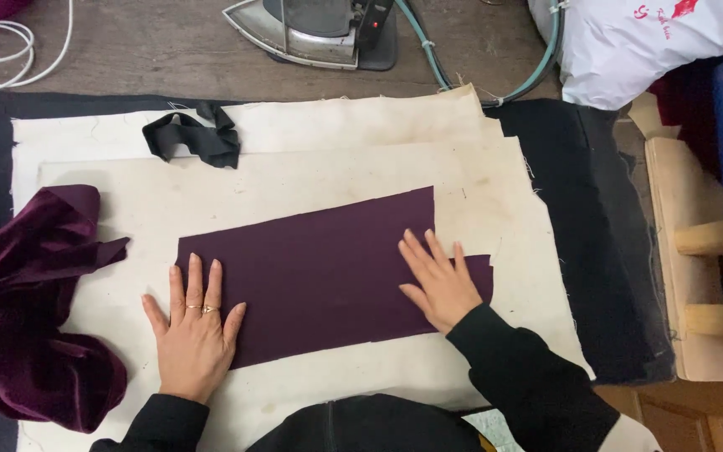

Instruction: Arranging and aligning cut fabric pieces on a workspace, then retrieving more pieces from a cabinet.

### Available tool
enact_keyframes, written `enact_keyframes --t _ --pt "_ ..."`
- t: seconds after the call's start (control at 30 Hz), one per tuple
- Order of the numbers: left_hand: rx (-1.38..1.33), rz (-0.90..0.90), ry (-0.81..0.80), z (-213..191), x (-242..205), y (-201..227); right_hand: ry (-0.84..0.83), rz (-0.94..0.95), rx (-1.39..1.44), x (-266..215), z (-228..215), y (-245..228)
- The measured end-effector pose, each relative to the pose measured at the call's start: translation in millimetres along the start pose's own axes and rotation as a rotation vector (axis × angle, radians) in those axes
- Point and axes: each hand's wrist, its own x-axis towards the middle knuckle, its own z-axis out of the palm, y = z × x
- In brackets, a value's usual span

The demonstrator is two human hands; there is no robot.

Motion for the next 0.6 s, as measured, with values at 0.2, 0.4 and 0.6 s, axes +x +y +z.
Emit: enact_keyframes --t 0.2,0.4,0.6 --pt "-0.018 0.011 0.007 -1 0 0 -0.147 0.198 0.061 45 3 47" --pt "-0.112 -0.046 -0.087 -2 2 -1 -0.069 0.377 0.204 55 -23 63" --pt "-0.007 0.053 0.055 -7 21 28 0.032 0.025 0.167 58 -11 8"
